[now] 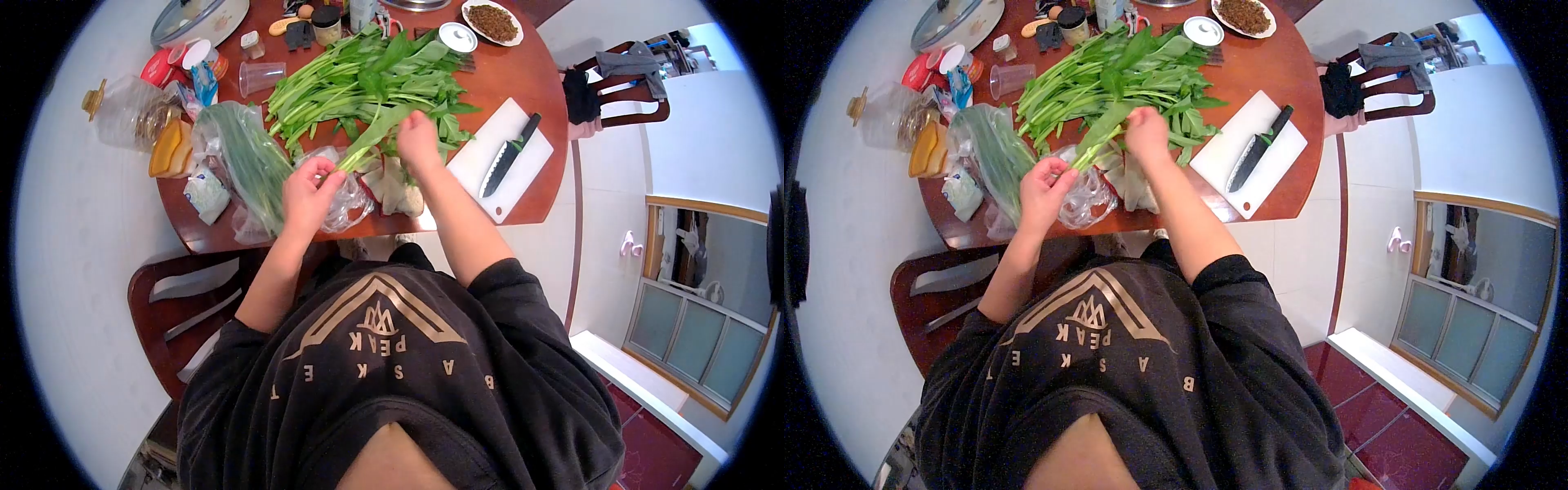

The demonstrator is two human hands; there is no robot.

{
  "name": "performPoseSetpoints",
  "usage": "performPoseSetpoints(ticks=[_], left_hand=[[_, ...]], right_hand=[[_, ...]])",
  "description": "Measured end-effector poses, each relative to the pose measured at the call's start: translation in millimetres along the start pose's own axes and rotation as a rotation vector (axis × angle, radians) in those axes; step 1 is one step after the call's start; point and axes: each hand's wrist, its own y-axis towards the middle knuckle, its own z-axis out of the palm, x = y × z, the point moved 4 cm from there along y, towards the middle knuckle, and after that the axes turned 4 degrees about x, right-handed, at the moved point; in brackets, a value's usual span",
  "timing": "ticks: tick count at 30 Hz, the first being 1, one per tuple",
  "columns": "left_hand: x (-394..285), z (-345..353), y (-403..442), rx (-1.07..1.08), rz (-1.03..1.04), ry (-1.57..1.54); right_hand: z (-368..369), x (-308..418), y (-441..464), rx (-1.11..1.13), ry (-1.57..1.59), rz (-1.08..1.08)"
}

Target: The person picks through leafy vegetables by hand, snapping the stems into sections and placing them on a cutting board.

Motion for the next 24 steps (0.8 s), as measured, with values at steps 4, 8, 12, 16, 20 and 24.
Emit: performPoseSetpoints(ticks=[4,8,12,16,20,24], left_hand=[[9,-15,-5,0.003,-0.079,-0.203],[4,-25,-9,0.013,-0.149,-0.301],[7,-30,-9,0.044,-0.169,-0.342],[7,-35,-10,0.054,-0.18,-0.365],[12,-37,-12,0.058,-0.166,-0.367],[13,-34,-15,0.057,-0.173,-0.304]], right_hand=[[-39,-17,29,0.202,0.412,0.309],[-60,-5,25,0.3,0.034,0.088],[-51,-7,13,0.422,-0.258,-0.025],[-38,5,-1,0.442,-0.426,-0.228],[-30,5,-4,0.403,-0.503,-0.298],[-26,-10,3,0.291,-0.4,-0.38]])
